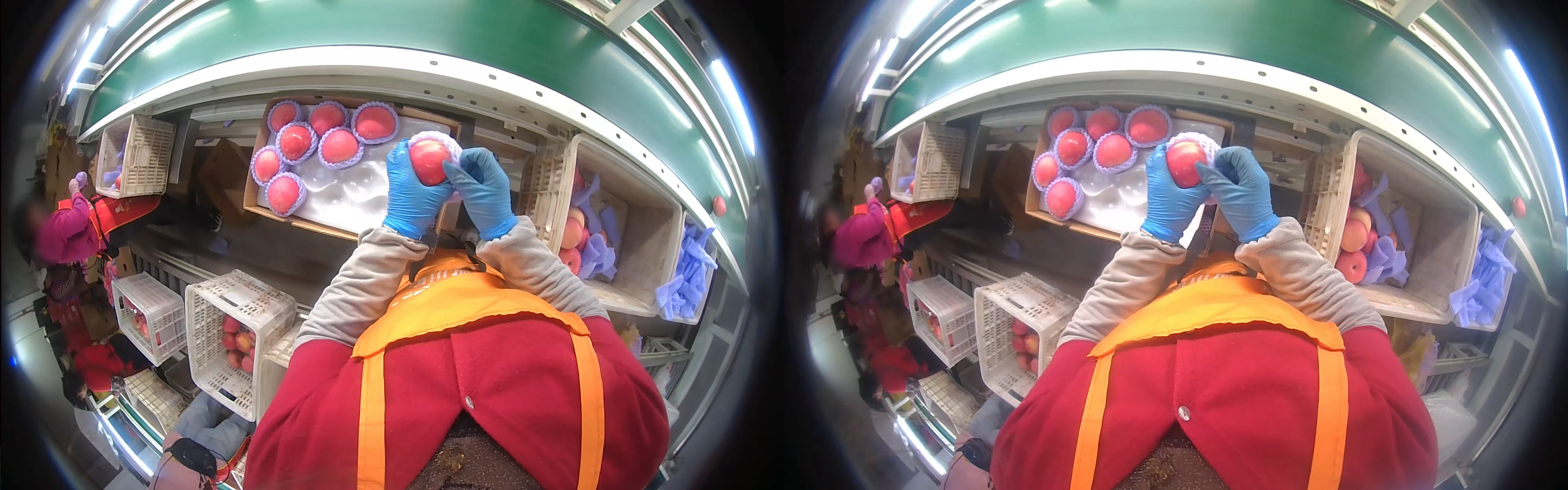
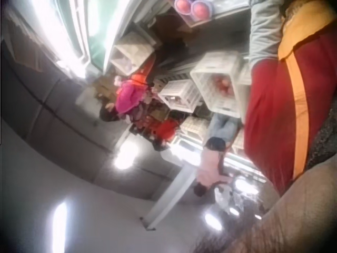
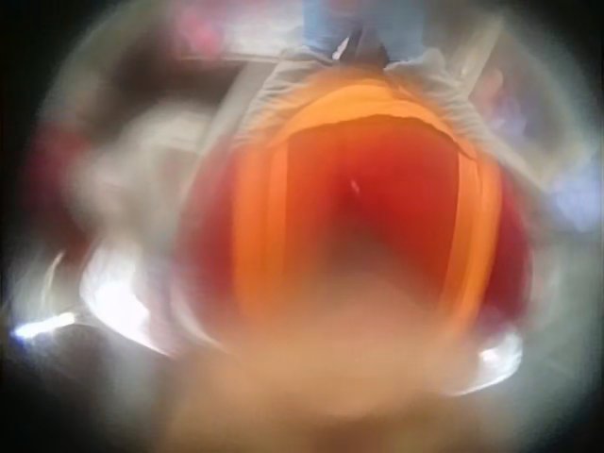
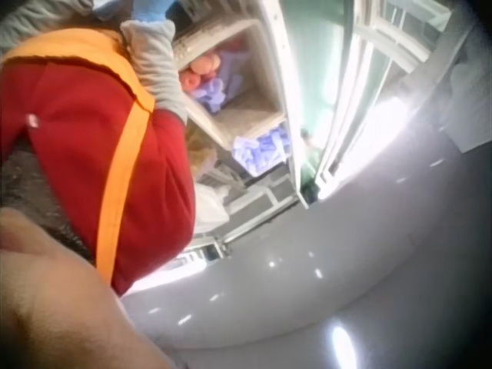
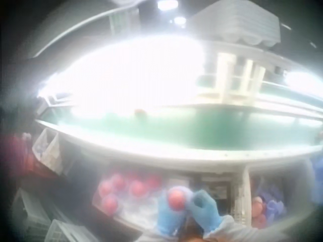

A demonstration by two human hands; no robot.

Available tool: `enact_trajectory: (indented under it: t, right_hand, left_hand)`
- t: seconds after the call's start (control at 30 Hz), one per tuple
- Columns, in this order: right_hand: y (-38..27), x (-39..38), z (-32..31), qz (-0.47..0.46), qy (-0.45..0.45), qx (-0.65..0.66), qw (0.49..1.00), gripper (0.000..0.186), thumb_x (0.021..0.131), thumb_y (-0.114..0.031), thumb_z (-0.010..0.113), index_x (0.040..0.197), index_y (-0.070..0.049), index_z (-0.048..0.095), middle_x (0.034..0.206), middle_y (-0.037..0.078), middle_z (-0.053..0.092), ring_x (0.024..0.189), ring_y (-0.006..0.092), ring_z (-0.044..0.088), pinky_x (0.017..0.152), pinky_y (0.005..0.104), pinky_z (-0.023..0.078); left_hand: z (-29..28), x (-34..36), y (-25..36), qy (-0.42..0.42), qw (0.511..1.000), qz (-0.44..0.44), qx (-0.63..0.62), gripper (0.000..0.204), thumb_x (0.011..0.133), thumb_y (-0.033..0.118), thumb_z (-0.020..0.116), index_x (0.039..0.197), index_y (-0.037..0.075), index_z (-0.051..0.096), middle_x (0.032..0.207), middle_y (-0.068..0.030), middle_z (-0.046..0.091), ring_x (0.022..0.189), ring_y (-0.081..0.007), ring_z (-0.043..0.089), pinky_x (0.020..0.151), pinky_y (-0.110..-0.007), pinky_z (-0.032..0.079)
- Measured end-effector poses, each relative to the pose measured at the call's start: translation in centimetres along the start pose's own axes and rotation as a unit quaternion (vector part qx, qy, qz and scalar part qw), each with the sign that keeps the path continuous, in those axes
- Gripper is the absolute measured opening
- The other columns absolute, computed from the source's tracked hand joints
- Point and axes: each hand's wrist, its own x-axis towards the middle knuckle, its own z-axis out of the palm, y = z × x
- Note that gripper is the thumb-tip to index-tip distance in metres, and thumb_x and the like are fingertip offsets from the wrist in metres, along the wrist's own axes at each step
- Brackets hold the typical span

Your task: The person picks red apples from a moving conveyor belt, wraps each apple in a purple foam net, and places it into a white foam tray. The person repeats this process continuously, filling the tray with individually wrapped apples.

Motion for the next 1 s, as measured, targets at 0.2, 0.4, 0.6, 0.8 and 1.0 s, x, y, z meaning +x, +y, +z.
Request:
enact_trajectory:
  t: [0.2,0.4,0.6,0.8,1.0]
  right_hand:
    - [-0.4,1.6,-0.1,0.168,-0.052,0.212,0.961,0.035,0.087,-0.013,0.068,0.118,-0.007,0.053,0.107,0.005,0.058,0.099,0.0138,0.056,0.088,0.0270,0.046]
    - [-0.4,1.6,-1.8,0.359,-0.121,0.341,0.860,0.063,0.084,-0.050,0.064,0.130,-0.011,0.047,0.120,0.011,0.058,0.106,0.0246,0.060,0.088,0.0418,0.053]
    - [-0.7,0.8,-0.7,0.382,-0.157,0.339,0.845,0.065,0.081,-0.045,0.069,0.131,-0.011,0.045,0.119,0.011,0.059,0.100,0.0239,0.062,0.084,0.0412,0.054]
    - [-0.9,1.3,-1.6,0.370,-0.238,0.255,0.861,0.063,0.078,-0.016,0.069,0.135,-0.009,0.043,0.116,0.008,0.059,0.102,0.0215,0.060,0.084,0.0414,0.052]
    - [0.0,0.7,0.3,0.342,-0.103,0.181,0.916,0.052,0.079,0.009,0.056,0.128,-0.009,0.053,0.116,0.007,0.061,0.101,0.0178,0.060,0.086,0.0321,0.051]
  left_hand:
    - [-2.3,0.7,0.7,-0.076,0.991,0.076,0.082,0.089,0.060,0.025,0.085,0.131,0.000,0.037,0.116,-0.0206,0.048,0.106,-0.0348,0.050,0.094,-0.042,0.041]
    - [-4.8,0.9,0.5,-0.189,0.952,-0.091,-0.224,0.110,0.065,0.017,0.086,0.147,0.004,0.013,0.140,-0.0157,0.034,0.125,-0.0245,0.041,0.103,-0.037,0.040]
    - [-2.0,-1.9,-1.6,-0.109,0.963,-0.074,-0.235,0.114,0.060,0.009,0.087,0.145,0.009,0.012,0.134,-0.0121,0.039,0.120,-0.0240,0.048,0.098,-0.036,0.047]
    - [-2.4,-2.5,-1.9,-0.069,0.986,-0.019,-0.153,0.116,0.058,0.020,0.089,0.145,0.004,0.014,0.131,-0.0158,0.038,0.123,-0.0283,0.042,0.103,-0.038,0.039]
    - [-3.4,-1.5,-1.4,-0.092,0.985,0.142,-0.028,0.110,0.058,0.023,0.091,0.142,0.005,0.022,0.132,-0.0134,0.040,0.122,-0.0267,0.044,0.104,-0.037,0.038]
